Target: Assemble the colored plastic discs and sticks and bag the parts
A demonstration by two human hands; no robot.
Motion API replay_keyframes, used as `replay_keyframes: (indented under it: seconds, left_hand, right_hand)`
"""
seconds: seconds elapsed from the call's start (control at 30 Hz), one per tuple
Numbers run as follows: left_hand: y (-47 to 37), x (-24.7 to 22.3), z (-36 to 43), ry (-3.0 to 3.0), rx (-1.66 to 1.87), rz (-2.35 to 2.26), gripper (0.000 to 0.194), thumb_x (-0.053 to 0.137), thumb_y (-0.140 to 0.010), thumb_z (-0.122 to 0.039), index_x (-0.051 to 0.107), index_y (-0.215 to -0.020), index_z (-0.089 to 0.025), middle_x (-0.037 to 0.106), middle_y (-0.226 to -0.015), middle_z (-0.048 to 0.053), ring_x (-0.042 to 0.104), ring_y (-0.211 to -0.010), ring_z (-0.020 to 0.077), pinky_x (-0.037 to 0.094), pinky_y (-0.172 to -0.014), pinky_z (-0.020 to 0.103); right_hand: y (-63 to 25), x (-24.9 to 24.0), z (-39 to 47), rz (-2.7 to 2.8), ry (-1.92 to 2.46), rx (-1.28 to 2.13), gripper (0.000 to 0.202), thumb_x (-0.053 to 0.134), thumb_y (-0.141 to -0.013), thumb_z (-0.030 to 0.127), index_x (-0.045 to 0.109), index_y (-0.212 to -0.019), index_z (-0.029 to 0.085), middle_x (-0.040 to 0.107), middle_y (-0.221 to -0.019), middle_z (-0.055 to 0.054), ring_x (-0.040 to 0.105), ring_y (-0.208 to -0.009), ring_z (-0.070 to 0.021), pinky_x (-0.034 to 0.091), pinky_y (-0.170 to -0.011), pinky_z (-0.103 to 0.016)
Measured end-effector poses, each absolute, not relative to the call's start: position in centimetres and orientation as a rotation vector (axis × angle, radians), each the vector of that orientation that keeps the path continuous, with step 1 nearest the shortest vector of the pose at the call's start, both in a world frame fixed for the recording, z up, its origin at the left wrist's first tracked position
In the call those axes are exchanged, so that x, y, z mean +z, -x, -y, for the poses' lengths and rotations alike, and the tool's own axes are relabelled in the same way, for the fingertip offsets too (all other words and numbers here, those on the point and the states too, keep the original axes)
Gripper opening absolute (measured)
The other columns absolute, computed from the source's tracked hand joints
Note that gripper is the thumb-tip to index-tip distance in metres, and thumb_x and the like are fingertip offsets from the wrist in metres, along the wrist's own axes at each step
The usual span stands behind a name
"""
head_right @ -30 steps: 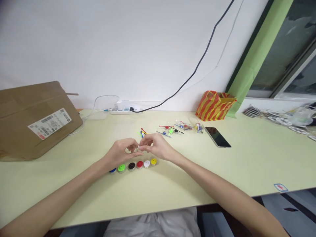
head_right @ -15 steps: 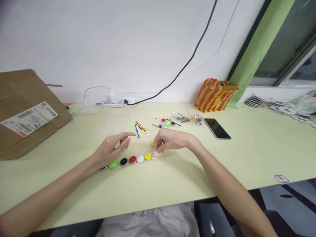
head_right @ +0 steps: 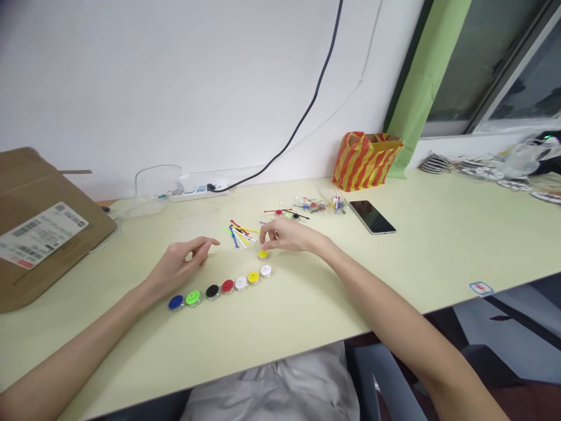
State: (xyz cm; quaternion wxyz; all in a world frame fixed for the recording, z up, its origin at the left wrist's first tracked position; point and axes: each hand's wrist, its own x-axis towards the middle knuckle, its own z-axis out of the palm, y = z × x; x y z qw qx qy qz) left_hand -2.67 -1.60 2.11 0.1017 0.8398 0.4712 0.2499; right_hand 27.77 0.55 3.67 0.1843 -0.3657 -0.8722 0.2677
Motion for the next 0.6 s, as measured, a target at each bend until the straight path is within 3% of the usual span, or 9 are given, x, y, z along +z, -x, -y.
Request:
replay_keyframes:
  seconds: [0.23,0.47,0.6]
  left_hand:
    - [3.2,2.1,1.6,-2.506,0.694,-1.395,0.042,0.036,-0.1,-0.044,0.069,-0.106,-0.019,0.05,-0.056,-0.005,0.044,-0.052,0.0112,0.038,-0.059,0.024]
    - [3.3,1.8,1.3,-2.516,0.667,-1.38,0.042,0.037,-0.099,-0.044,0.07,-0.106,-0.019,0.053,-0.056,-0.004,0.047,-0.052,0.012,0.038,-0.06,0.024]
    - [3.3,1.7,1.3,-2.514,0.644,-1.397,0.042,0.036,-0.1,-0.044,0.07,-0.106,-0.02,0.052,-0.055,-0.004,0.047,-0.052,0.0124,0.037,-0.06,0.024]
  right_hand:
    - [-28.2,2.9,-0.9,2.543,0.939,0.857,0.01,0.069,-0.081,0.017,0.076,-0.088,0.016,0.067,-0.076,-0.001,0.058,-0.068,-0.0129,0.04,-0.061,-0.023]
    - [-30.1,4.2,-1.0,2.681,1.015,1.161,0.017,0.076,-0.079,0.032,0.072,-0.084,0.016,0.067,-0.072,0.001,0.056,-0.064,-0.0121,0.037,-0.057,-0.022]
    - [-29.6,4.2,-1.1,2.591,1.028,0.978,0.019,0.072,-0.084,0.033,0.068,-0.077,0.016,0.065,-0.074,0.0,0.052,-0.065,-0.0115,0.037,-0.059,-0.022]
